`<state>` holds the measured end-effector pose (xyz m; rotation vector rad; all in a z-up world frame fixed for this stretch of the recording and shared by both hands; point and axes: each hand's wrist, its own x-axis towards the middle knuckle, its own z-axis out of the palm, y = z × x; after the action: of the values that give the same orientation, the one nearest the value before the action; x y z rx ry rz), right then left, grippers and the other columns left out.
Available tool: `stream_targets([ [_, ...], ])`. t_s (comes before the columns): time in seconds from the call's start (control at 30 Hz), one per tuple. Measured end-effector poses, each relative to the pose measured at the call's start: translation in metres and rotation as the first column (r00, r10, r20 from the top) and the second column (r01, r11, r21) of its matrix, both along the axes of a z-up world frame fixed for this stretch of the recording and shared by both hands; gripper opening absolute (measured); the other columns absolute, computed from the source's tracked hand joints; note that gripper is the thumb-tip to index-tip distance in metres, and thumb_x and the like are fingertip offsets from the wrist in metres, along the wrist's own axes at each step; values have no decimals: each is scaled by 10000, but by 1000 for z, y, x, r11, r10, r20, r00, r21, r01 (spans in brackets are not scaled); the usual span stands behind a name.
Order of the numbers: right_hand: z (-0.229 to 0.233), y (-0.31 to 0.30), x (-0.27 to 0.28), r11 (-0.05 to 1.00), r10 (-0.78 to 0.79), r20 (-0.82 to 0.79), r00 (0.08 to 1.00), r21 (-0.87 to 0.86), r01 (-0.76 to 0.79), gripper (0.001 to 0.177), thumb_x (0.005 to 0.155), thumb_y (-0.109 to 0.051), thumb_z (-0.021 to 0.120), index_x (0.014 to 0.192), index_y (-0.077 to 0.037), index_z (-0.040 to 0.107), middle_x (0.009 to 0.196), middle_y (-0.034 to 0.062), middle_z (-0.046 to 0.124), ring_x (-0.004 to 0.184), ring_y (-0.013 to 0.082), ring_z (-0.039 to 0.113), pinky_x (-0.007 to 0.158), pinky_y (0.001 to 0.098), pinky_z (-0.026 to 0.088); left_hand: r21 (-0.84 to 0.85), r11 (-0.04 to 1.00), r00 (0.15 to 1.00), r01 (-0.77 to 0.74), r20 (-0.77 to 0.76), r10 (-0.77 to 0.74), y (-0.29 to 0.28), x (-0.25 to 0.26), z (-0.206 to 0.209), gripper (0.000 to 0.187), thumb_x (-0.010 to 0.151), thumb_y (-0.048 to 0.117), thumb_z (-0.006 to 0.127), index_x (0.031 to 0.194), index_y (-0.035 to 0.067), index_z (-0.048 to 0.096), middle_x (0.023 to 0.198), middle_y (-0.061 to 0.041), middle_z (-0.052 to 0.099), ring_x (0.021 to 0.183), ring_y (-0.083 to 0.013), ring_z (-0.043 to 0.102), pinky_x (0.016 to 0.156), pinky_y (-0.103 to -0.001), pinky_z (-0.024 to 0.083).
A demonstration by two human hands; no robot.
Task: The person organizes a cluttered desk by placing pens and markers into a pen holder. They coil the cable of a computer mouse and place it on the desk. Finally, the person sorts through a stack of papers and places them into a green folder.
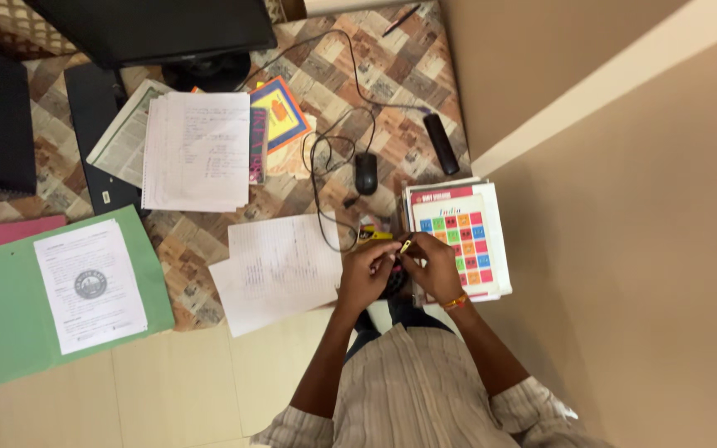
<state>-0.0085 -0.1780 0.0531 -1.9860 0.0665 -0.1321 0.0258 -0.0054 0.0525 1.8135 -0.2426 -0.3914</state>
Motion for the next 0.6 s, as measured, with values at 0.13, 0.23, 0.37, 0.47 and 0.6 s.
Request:
stream_targets([
  [0.13, -22, 15, -18, 993, 7, 56, 998, -121, 0, 306, 801, 39, 747, 1094, 4, 666, 984, 153, 740, 888, 254, 787, 755, 344, 636, -137, 990, 994, 23, 112, -7, 16, -21, -22, 380, 903, -70, 620, 1265, 31, 676, 1147, -138, 761, 1021, -187, 762, 858, -276, 592],
  [0.23, -33, 26, -25, 967, -14, 47, 999, -254, 25, 298, 789, -32, 795, 1064, -15, 681, 901, 166, 737, 806, 311, 753, 706, 388, 601, -124, 992, 986, 32, 165, -11, 24, -31, -38, 454, 894, -89, 596, 1329, 34, 646, 1163, -157, 757, 1061, -210, 762, 917, -298, 595],
  [0.37, -44, 35, -34, 950, -29, 63, 998, -310, 47, 308, 775, -46, 771, 1073, -40, 696, 878, 168, 733, 793, 337, 733, 699, 409, 590, -138, 989, 987, 53, 156, -31, 30, -39, -61, 426, 919, -76, 602, 1328, 36, 648, 1196, -158, 753, 1086, -230, 759, 925, -311, 601],
  [0.47, -54, 39, -41, 940, -50, 81, 995, -334, 74, 282, 768, -40, 773, 1042, -49, 706, 868, 159, 739, 801, 339, 730, 723, 422, 585, -91, 992, 982, 84, 176, -67, 36, -45, -71, 433, 910, -67, 625, 1330, 38, 651, 1219, -146, 752, 1069, -239, 748, 907, -330, 591],
  [0.6, -63, 41, -43, 918, -59, 165, 985, -379, 119, 283, 765, -35, 771, 1040, -48, 710, 883, 167, 736, 820, 354, 720, 761, 441, 577, -110, 983, 974, 145, 190, -122, 40, -47, -80, 508, 887, -72, 622, 1381, 45, 608, 1277, -135, 718, 1086, -245, 724, 922, -346, 574],
])
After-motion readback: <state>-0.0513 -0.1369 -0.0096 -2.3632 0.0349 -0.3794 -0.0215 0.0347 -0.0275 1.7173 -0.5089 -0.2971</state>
